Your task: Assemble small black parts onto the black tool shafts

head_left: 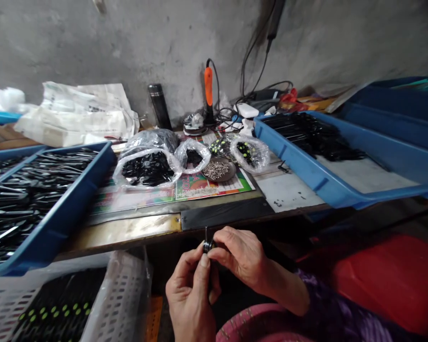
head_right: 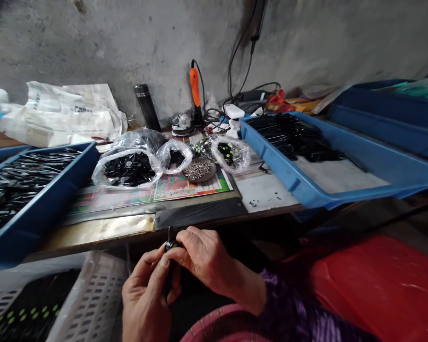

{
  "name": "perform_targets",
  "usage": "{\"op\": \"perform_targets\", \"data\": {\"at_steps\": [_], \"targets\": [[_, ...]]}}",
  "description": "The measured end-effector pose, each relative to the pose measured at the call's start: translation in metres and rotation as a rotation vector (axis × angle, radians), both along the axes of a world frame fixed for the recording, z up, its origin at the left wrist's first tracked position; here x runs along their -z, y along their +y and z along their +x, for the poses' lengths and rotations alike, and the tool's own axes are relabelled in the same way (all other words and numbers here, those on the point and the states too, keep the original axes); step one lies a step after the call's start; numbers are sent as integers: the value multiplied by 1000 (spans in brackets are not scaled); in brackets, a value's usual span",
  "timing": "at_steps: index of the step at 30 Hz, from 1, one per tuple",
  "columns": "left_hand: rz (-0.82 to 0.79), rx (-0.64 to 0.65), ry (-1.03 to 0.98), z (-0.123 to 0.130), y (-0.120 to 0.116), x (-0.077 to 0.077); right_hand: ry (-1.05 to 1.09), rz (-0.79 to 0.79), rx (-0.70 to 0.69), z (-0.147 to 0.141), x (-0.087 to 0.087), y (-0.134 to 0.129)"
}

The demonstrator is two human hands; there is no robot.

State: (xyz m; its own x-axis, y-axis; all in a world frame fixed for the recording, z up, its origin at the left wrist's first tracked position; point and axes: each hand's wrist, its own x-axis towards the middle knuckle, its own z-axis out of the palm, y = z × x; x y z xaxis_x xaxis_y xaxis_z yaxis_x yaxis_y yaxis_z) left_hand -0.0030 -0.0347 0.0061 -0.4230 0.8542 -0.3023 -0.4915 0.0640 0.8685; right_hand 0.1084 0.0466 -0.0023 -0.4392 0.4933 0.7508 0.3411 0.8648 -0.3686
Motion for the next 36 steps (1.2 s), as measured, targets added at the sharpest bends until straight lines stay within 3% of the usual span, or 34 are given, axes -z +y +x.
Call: {"op": "perform_targets", "data": {"at_steps": [4, 17, 28, 36], "targets": [[-42, -63, -61, 4, 0, -5, 54, -24, 24, 0, 2, -4], [51, 8, -7, -4, 0, 2, 30, -133, -138, 3, -8, -3], [68, 17, -30, -5, 1, 3, -24, 47, -6, -7, -6, 4], [54, 35, -63, -5, 0, 3, 133, -105, 1, -7, -6, 0]]}}
